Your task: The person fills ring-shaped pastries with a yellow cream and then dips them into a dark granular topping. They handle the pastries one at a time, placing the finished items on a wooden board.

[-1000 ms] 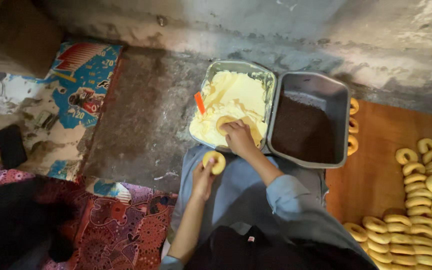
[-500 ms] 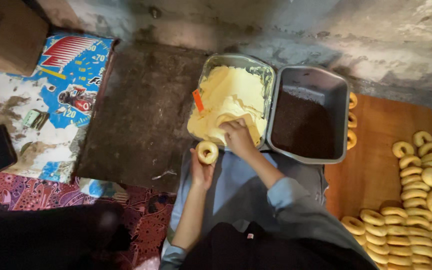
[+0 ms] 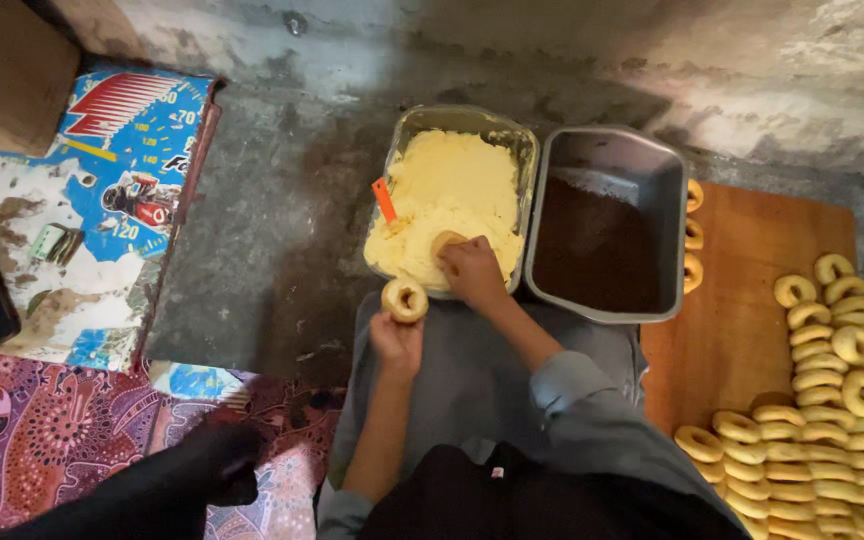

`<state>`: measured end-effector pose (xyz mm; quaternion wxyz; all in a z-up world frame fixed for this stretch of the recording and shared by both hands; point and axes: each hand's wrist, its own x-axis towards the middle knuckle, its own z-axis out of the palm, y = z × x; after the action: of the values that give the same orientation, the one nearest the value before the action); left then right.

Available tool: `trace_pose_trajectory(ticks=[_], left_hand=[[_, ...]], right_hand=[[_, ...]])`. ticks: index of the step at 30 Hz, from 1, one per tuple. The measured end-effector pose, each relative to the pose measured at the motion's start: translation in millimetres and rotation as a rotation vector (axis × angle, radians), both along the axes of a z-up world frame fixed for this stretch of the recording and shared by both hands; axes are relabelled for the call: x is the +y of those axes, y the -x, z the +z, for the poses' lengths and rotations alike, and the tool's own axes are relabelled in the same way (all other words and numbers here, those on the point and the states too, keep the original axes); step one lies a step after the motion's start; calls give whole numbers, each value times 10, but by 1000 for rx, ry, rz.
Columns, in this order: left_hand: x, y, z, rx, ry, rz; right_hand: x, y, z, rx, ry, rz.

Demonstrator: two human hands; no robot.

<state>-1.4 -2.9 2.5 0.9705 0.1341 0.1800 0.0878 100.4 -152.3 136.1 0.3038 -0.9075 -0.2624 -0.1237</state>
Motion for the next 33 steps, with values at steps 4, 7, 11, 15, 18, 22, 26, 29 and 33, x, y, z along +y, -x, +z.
trace_pose_trajectory(ticks=[4, 7, 11, 15, 18, 22, 26, 29, 33], left_hand=[[-32, 19, 177, 37, -58, -47], [-52, -8, 248, 87, -100, -102], [-37, -36, 277, 41, -106, -12], [-63, 3, 342, 33, -152, -56], [-121, -25, 428, 66, -136, -94], [-180, -36, 535, 60, -142, -155], [-389, -71, 607, 45, -192, -240], [-680, -135, 628, 54, -202, -365], [-1116, -335, 647, 76, -180, -514]], right_hand=[[39, 197, 8, 123, -129, 231], [87, 395, -6, 154, -243, 319], [-18, 99, 22, -77, -191, 191], [-103, -67, 43, 18, -143, 122], [-113, 194, 95, 70, -223, 264], [-273, 453, 299, 143, -225, 333], [-601, 416, 445, -10, -195, 139], [-833, 439, 353, -29, -256, 238], [-1442, 228, 73, -76, -197, -135]])
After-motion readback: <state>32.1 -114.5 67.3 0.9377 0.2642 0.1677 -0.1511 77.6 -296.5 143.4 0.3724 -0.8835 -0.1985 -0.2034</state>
